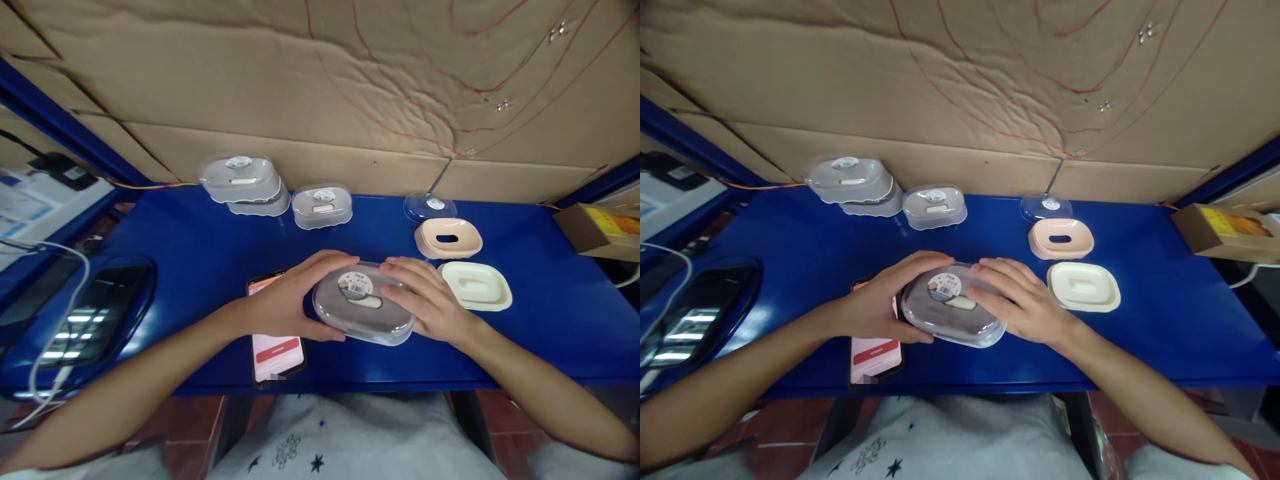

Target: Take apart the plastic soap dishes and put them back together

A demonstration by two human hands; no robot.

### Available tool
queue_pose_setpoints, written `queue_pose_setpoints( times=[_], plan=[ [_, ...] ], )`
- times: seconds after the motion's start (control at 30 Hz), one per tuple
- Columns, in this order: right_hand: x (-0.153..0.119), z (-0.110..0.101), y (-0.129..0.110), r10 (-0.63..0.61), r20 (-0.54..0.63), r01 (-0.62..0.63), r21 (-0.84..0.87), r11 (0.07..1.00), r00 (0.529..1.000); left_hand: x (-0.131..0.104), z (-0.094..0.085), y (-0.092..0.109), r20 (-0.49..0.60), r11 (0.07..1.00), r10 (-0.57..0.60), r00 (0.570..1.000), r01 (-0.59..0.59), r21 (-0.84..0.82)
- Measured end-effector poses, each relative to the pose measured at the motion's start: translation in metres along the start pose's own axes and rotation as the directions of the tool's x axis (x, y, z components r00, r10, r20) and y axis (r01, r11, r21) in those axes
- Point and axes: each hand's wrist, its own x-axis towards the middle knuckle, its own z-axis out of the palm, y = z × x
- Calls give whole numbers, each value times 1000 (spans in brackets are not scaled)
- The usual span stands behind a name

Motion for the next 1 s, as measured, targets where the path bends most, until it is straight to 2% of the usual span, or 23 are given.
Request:
queue_pose_setpoints(
  times=[0.1, 0.2, 0.3, 0.4, 0.5, 0.63, 0.77, 0.83, 0.87, 0.9, 1.0],
  plan=[
    [5, 0, -2, 68, -36, -71, -70, 995, 997, 2, -5, -3, -64, 996, 5, 998, 1, 85],
    [12, -4, -3, 197, -68, -206, -183, 961, 978, 3, -18, -15, -239, 971, -22, 971, 78, 228],
    [13, -8, 0, 306, -47, -306, -291, 906, 951, 4, -33, -35, -471, 904, -44, 881, 236, 357],
    [11, -8, 5, 373, -39, -367, -303, 879, 927, 5, -42, -58, -581, 890, -72, 811, 315, 329],
    [10, -6, 8, 410, -14, -395, -306, 867, 912, 6, -45, -77, -601, 906, -108, 792, 327, 268],
    [11, -8, 11, 438, 42, -391, -381, 838, 898, 14, -47, -95, -584, 921, -139, 800, 321, 221],
    [5, -30, 22, 523, 86, -427, -474, 770, 848, 30, -58, -107, -542, 931, -172, 823, 316, 183],
    [-2, -47, 30, 591, 99, -464, -523, 715, 800, 38, -64, -111, -510, 934, -188, 840, 313, 171],
    [-5, -55, 33, 637, 114, -486, -550, 680, 762, 42, -67, -112, -493, 936, -195, 848, 312, 166],
    [-9, -63, 37, 691, 133, -512, -576, 638, 711, 45, -70, -112, -479, 936, -202, 854, 312, 161],
    [-13, -77, 42, 837, 213, -576, -639, 510, 505, 50, -74, -113, -450, 935, -222, 865, 320, 154]
  ],
)
